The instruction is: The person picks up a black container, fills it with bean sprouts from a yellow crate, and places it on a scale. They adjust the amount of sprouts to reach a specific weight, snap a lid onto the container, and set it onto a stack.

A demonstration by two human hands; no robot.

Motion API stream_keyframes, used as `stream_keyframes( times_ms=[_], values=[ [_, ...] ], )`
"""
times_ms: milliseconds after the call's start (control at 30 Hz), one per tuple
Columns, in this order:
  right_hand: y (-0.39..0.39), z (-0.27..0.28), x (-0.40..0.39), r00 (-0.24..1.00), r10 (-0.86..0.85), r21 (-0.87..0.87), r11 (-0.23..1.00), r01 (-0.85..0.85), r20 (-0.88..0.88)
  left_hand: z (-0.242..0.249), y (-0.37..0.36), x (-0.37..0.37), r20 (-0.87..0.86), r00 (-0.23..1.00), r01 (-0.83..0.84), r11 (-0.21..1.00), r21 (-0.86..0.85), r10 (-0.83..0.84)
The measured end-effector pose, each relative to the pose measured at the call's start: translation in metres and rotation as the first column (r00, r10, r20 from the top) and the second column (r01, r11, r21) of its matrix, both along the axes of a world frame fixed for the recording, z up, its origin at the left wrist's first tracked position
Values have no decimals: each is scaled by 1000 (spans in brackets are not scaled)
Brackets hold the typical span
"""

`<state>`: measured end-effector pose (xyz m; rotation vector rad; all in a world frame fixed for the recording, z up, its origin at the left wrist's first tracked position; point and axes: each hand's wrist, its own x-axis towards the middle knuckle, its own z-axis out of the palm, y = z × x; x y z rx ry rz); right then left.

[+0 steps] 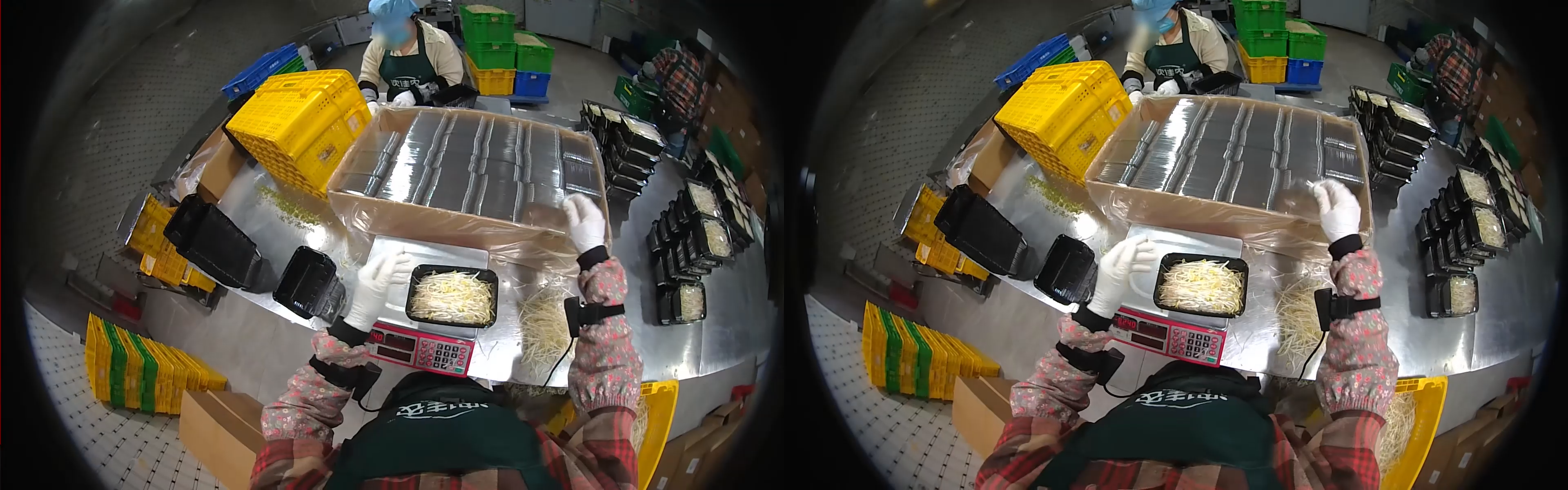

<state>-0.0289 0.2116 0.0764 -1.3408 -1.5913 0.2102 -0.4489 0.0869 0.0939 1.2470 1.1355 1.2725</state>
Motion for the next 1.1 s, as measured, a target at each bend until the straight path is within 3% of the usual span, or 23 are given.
stream_keyframes(
  times_ms=[33, 67, 133, 233, 267, 300, 333, 400, 433, 500, 533, 567, 600, 667, 733, 767, 800, 867, 900, 933, 1000, 1067, 1100],
  values=[
    [-18, 29, -11, 966, 163, 11, 986, -165, -200, 5, 0, -4, 68, 994, 92, 989, -115, -84],
    [-40, 65, -29, 868, 310, 56, 948, -314, -387, 2, 5, -6, 275, 941, 254, 950, -181, -199],
    [-84, 121, -56, 822, 492, 7, 859, -512, -286, 19, 10, 6, 549, 758, 515, 840, -172, -352],
    [-116, 134, -88, 525, 808, 8, 547, -837, -266, 46, 9, 29, 780, 543, 682, 704, -196, -309],
    [-123, 131, -94, 466, 854, -17, 475, -880, -233, 42, 10, 30, 716, 632, 610, 759, -226, -295],
    [-123, 116, -90, 468, 866, -15, 473, -881, -174, 33, 12, 29, 646, 714, 532, 809, -248, -272],
    [-126, 100, -89, 557, 772, -22, 580, -815, -305, 24, 14, 27, 570, 786, 449, 855, -261, -239],
    [-136, 57, -89, 666, 518, -81, 754, -652, -537, 11, 18, 15, 599, 791, 323, 919, -227, -129],
    [-134, 10, -74, 800, 503, -252, 769, -587, -328, 2, 17, 9, 621, 781, 243, 946, -213, -61],
    [-156, -54, -73, 855, 511, -578, 724, -377, 83, -5, 13, 1, 665, 747, 168, 968, -188, 0],
    [-163, -96, -81, 831, 525, -540, 760, -362, 182, -8, 14, -1, 661, 750, 175, 968, -181, -12],
    [-179, -97, -95, 828, 528, -557, 752, -352, 190, -12, 15, -3, 657, 753, 181, 968, -175, -22],
    [-190, -72, -110, 883, 470, -568, 723, -394, -15, -15, 15, -4, 652, 757, 185, 968, -170, -30],
    [-192, -125, -100, 892, 312, -499, 745, -444, -328, -10, 9, -6, 617, 787, 125, 976, -181, 14],
    [-192, -130, -69, 919, 167, -533, 771, -348, -358, -9, 6, -10, 553, 833, 92, 980, -177, 21],
    [-190, -83, -55, 971, 215, -712, 698, -77, 105, -10, 4, -15, 503, 864, 88, 981, -172, 11],
    [-189, -68, -40, 772, 386, -698, 708, 103, 505, -10, 4, -19, 452, 892, 80, 983, -166, 3],
    [-186, -73, -13, 770, 282, -534, 841, 88, 572, 0, -6, -9, 308, 951, 80, 982, -174, -23],
    [-183, -62, -24, 938, 212, -502, 864, -49, 274, -3, -10, -6, 257, 965, 97, 980, -173, -51],
    [-180, -43, -46, 986, 151, -426, 889, -166, -67, -6, -14, -1, 204, 976, 115, 978, -176, -78],
    [-177, -27, -90, 931, 115, -368, 896, -248, -347, -20, -18, 18, 97, 984, 166, 973, -158, -152],
    [-165, -39, -118, 967, 177, -361, 903, -235, -185, -39, -16, 30, -50, 963, 260, 963, -63, -264],
    [-156, -56, -123, 975, 204, -300, 928, -220, -82, -34, -13, 34, -152, 968, 188, 978, -95, -201]
  ],
)
